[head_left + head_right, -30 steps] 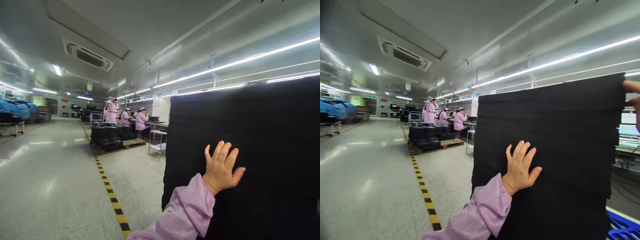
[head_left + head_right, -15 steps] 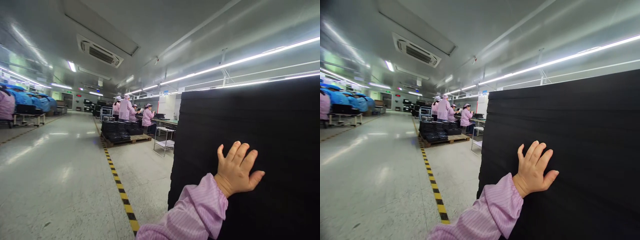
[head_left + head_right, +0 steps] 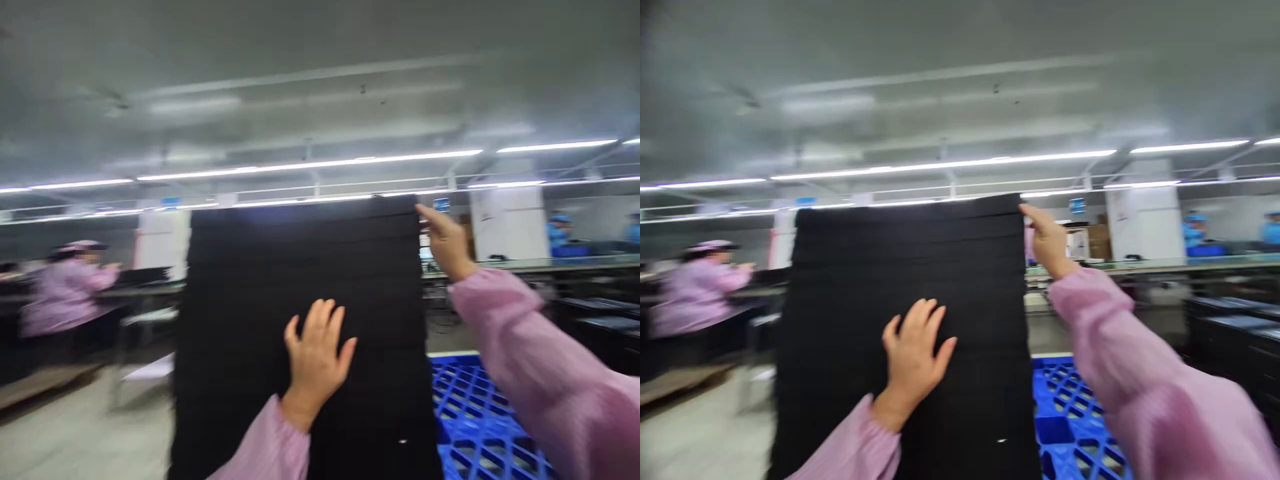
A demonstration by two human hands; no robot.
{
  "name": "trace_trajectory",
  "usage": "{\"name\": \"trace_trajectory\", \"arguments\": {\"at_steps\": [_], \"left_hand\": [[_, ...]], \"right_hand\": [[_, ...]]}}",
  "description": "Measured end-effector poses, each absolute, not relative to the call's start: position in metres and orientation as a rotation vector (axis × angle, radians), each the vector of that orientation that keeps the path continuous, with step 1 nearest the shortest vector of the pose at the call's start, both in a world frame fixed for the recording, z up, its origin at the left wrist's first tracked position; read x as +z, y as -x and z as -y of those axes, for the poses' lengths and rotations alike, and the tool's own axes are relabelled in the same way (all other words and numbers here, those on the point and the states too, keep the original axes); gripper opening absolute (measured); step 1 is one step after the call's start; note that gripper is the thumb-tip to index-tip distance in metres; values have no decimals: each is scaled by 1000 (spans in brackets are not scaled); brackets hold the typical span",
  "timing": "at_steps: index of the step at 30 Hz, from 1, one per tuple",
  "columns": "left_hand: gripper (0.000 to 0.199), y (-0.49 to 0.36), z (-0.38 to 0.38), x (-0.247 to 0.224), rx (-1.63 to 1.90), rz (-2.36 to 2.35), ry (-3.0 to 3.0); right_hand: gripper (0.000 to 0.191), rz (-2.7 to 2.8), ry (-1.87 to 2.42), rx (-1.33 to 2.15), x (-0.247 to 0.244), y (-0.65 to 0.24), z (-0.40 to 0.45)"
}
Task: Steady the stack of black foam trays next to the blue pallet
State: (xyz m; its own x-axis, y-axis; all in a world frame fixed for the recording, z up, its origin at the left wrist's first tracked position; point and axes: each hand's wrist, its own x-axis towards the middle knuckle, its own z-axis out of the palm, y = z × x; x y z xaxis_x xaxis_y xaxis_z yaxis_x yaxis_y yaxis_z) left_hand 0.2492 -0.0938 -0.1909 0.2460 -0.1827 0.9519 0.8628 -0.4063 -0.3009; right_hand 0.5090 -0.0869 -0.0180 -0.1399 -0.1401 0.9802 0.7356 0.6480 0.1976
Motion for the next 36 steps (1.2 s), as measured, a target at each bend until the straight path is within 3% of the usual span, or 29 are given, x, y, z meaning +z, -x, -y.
{"name": "trace_trajectory", "arguments": {"at_steps": [4,9,14,21,29,36], "left_hand": [[41,-250,80,-191,-1366,564,1483],[54,-251,77,-193,-1391,531,1440],[59,-251,76,-193,-1406,542,1455],[51,-251,80,-193,-1399,549,1470],[41,-251,81,-191,-1385,538,1453],[37,-252,86,-190,-1398,557,1496]], "right_hand": [[55,1506,645,-869,-9,-528,103],[43,1567,569,-804,-9,-518,105],[36,1669,551,-521,-11,-525,112],[77,1646,550,-380,-2,-527,102],[93,1713,668,-230,-26,-532,105],[97,1634,672,-363,-27,-533,99]]}}
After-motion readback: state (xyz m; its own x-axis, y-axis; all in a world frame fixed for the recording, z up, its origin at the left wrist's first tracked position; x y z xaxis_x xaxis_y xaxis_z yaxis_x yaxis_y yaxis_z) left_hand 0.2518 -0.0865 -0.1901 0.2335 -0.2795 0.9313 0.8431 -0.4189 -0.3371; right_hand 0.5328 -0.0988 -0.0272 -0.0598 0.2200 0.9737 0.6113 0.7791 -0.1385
